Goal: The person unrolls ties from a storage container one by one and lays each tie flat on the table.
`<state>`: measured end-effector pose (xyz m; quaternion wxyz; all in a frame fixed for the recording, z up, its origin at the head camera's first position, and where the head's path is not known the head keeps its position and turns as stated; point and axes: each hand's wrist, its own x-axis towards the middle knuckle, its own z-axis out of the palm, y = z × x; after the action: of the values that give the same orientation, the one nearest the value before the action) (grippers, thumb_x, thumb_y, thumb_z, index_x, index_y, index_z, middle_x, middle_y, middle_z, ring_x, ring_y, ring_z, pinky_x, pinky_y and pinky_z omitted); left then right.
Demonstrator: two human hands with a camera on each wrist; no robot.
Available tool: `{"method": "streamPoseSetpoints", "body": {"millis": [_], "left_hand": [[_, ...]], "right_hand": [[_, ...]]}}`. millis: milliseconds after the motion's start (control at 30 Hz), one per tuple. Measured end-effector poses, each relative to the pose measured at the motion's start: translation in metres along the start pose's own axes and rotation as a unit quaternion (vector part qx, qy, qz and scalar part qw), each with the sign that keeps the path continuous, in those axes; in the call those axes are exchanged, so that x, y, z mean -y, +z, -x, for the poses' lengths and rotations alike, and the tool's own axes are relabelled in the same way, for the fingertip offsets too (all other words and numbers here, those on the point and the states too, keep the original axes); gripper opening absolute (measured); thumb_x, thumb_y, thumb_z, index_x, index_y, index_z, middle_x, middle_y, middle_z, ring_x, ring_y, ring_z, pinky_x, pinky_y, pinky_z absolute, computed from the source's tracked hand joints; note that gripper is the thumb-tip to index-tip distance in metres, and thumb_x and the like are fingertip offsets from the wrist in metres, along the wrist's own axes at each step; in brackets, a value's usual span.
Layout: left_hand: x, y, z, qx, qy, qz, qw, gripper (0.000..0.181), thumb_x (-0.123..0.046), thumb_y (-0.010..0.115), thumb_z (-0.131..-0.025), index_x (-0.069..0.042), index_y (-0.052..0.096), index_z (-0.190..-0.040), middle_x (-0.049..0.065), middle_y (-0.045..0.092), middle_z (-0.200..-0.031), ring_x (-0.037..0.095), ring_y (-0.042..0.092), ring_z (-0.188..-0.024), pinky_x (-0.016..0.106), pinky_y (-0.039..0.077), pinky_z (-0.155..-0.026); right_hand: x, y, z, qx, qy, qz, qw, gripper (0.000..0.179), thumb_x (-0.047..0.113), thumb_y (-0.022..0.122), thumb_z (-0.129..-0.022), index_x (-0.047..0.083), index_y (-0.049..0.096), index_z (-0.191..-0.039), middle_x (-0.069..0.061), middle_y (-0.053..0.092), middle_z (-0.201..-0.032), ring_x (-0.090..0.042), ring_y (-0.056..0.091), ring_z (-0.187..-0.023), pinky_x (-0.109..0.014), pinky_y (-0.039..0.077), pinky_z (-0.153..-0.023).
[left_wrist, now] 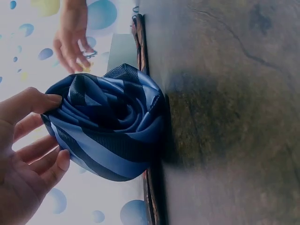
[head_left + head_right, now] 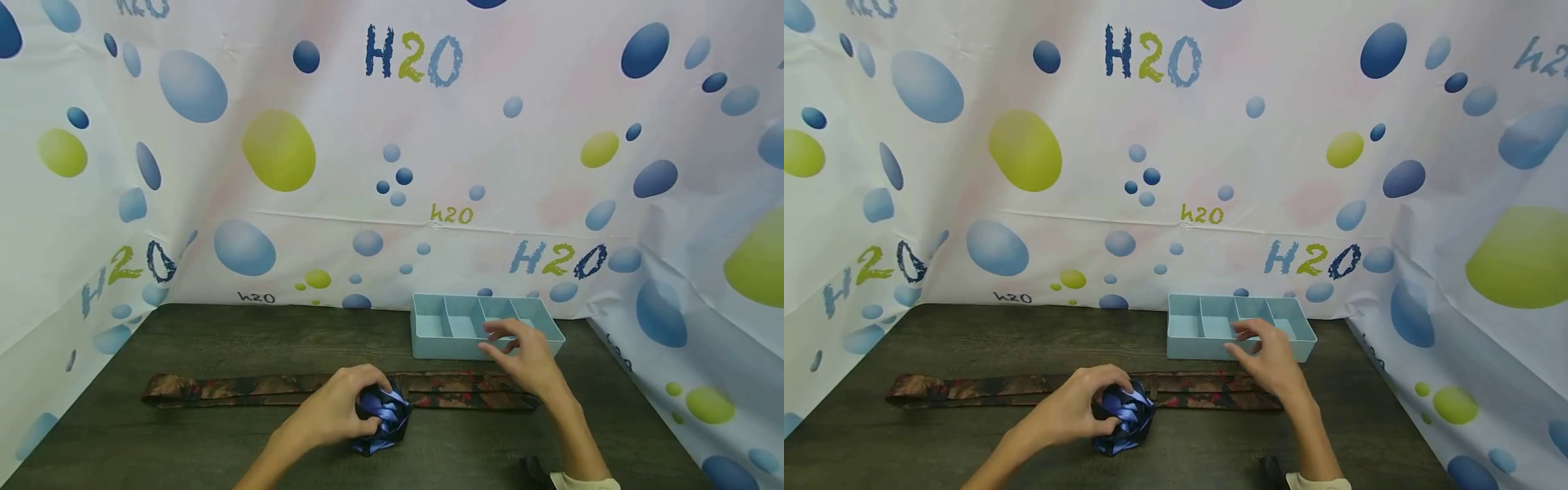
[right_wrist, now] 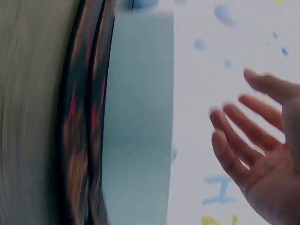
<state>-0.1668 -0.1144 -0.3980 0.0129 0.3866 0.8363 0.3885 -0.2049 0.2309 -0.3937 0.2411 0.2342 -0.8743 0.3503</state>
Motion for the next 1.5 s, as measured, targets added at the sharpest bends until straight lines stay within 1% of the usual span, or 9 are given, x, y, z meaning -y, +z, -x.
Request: {"method": "streamPoseSetpoints", "body": {"millis": [100,233,367,467,567,733,1000,1300,1500], "left_hand": [[-0.002,0.001,0.000,0.009,-0.012,-0.017,0.9997,0.030,-0.003,0.080,-0.082,-0.009,0.070,-0.110,0.004,0.068,-0.115,0.016,0.066,-0.103,0.024,0.058,-0.081],[-0.007,0.002,0.000,0.018,-0.027,-0.040,0.9987,0.031,-0.005,0.080,-0.083,-0.011,0.071,-0.113,0.000,0.067,-0.117,0.013,0.064,-0.101,0.027,0.057,-0.081],[-0.010,0.004,-0.001,0.031,-0.033,-0.057,0.9974,0.033,-0.006,0.080,-0.085,-0.011,0.072,-0.116,0.000,0.065,-0.121,0.012,0.062,-0.102,0.028,0.057,-0.084],[-0.011,0.007,-0.001,0.047,-0.020,-0.088,0.9948,0.034,-0.009,0.081,-0.086,-0.012,0.072,-0.119,0.001,0.064,-0.125,0.013,0.063,-0.108,0.029,0.057,-0.088],[-0.010,0.008,-0.002,0.066,0.011,-0.150,0.9864,0.034,-0.013,0.081,-0.089,-0.014,0.072,-0.122,0.001,0.064,-0.127,0.015,0.062,-0.111,0.030,0.056,-0.091],[-0.009,0.009,-0.004,0.087,0.068,-0.249,0.9621,0.037,-0.022,0.079,-0.092,-0.016,0.070,-0.128,0.001,0.064,-0.129,0.015,0.061,-0.113,0.031,0.054,-0.096],[-0.009,0.006,-0.001,0.078,0.026,-0.207,0.9749,0.056,-0.019,0.081,-0.091,-0.013,0.059,-0.143,0.002,0.063,-0.134,0.019,0.062,-0.118,0.040,0.054,-0.099],[-0.006,0.004,0.001,0.079,0.027,-0.229,0.9698,0.056,-0.025,0.085,-0.089,-0.016,0.062,-0.140,0.000,0.064,-0.133,0.016,0.062,-0.118,0.041,0.053,-0.100],[-0.005,-0.001,0.004,0.081,0.019,-0.223,0.9713,0.054,-0.025,0.084,-0.090,-0.017,0.062,-0.140,0.001,0.063,-0.136,0.018,0.062,-0.122,0.045,0.052,-0.103]], "right_hand": [[0.018,0.016,-0.001,0.101,-0.033,-0.071,0.9918,0.025,0.008,0.081,-0.090,0.004,0.074,-0.114,-0.009,0.074,-0.103,-0.013,0.070,-0.081,-0.029,0.058,-0.063],[0.041,0.037,-0.002,0.211,-0.057,-0.155,0.9635,0.032,0.015,0.079,-0.093,0.003,0.071,-0.122,-0.007,0.073,-0.098,-0.005,0.066,-0.073,-0.027,0.055,-0.056],[0.057,0.055,-0.002,0.281,-0.067,-0.198,0.9368,0.045,0.018,0.080,-0.093,-0.001,0.065,-0.132,-0.006,0.073,-0.094,-0.002,0.064,-0.069,-0.025,0.055,-0.054],[0.062,0.064,-0.001,0.311,-0.057,-0.204,0.9265,0.049,0.016,0.080,-0.093,-0.003,0.063,-0.135,-0.004,0.073,-0.090,-0.001,0.063,-0.066,-0.024,0.055,-0.054],[0.064,0.068,0.001,0.323,-0.047,-0.203,0.9231,0.049,0.012,0.081,-0.091,-0.003,0.063,-0.134,-0.004,0.073,-0.091,0.000,0.063,-0.067,-0.024,0.055,-0.054],[0.063,0.070,0.001,0.327,-0.037,-0.195,0.9238,0.045,0.010,0.083,-0.089,-0.003,0.066,-0.129,-0.008,0.073,-0.093,0.001,0.065,-0.068,-0.023,0.056,-0.057],[0.063,0.068,0.001,0.343,-0.019,-0.183,0.9211,0.030,0.004,0.080,-0.090,0.000,0.067,-0.118,-0.003,0.069,-0.088,-0.001,0.065,-0.068,-0.022,0.057,-0.059],[0.062,0.052,0.000,0.373,0.004,-0.089,0.9234,0.029,0.021,0.085,-0.088,0.006,0.071,-0.108,0.009,0.063,-0.093,-0.005,0.052,-0.069,-0.022,0.047,-0.061],[0.058,0.040,0.000,0.396,0.041,-0.072,0.9145,0.032,0.022,0.090,-0.083,0.007,0.073,-0.105,0.008,0.064,-0.091,-0.002,0.055,-0.070,-0.023,0.051,-0.062]]}}
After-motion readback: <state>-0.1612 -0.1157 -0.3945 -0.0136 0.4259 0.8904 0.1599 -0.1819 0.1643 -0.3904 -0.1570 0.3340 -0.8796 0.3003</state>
